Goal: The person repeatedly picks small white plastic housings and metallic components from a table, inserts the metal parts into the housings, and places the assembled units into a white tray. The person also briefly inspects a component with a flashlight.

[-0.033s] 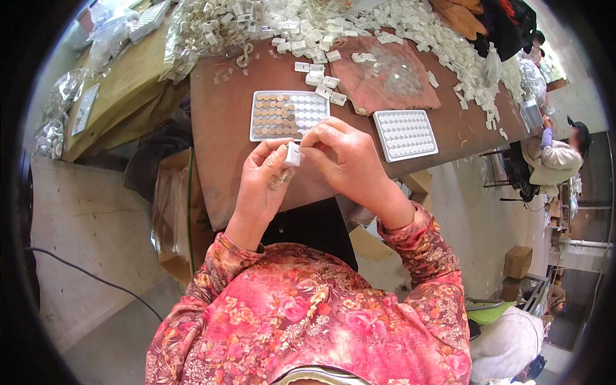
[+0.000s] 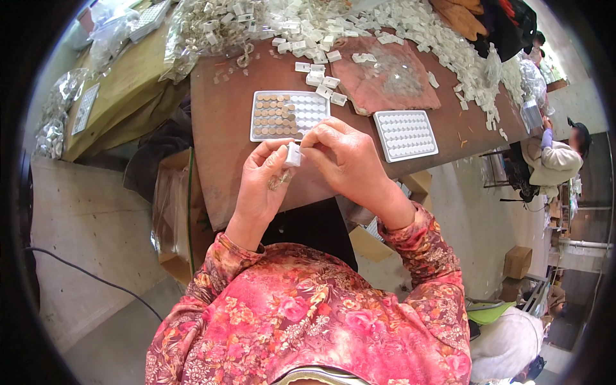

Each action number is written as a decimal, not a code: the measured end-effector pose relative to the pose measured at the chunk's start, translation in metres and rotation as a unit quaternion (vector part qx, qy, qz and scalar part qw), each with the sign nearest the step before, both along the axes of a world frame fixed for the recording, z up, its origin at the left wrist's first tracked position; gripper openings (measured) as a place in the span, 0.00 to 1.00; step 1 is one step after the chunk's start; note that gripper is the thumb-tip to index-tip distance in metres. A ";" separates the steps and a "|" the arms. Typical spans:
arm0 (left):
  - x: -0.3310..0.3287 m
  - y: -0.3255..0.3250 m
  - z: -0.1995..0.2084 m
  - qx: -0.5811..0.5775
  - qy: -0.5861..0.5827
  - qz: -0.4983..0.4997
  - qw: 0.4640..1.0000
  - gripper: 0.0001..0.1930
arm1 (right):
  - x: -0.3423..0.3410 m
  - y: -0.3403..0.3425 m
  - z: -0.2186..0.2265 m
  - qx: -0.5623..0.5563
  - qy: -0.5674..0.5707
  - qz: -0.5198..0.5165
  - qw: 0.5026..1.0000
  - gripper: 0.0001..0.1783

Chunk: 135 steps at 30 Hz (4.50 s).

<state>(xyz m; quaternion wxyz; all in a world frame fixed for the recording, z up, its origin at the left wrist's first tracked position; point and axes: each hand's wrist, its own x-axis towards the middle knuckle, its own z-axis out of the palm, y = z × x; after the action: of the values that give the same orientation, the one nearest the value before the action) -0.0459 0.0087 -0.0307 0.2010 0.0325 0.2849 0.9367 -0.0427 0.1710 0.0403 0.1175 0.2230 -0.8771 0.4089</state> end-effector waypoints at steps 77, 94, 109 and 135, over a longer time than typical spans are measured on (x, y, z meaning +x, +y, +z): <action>-0.135 -0.016 0.063 -0.538 0.579 0.235 0.565 0.04 | 0.033 0.037 0.026 0.064 -0.011 -0.089 0.994 0.06; 0.016 -0.103 0.033 -0.051 -0.023 0.072 0.996 0.07 | -0.133 0.019 0.024 0.143 -0.097 -0.096 0.980 0.13; -0.196 -0.128 0.060 -0.736 0.222 0.254 0.587 0.23 | -0.265 -0.015 0.010 0.209 -0.063 -0.197 0.956 0.29; -0.398 -0.205 0.199 -0.484 0.046 0.126 0.865 0.10 | -0.434 -0.016 0.147 -0.166 -0.178 -0.159 0.957 0.13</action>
<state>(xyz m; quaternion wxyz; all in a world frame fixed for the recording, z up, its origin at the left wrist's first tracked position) -0.4436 -0.1961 0.1687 0.0580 -0.0617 0.7132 0.6958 -0.4766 0.1547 0.1874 0.0581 -0.0186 -0.8279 0.5576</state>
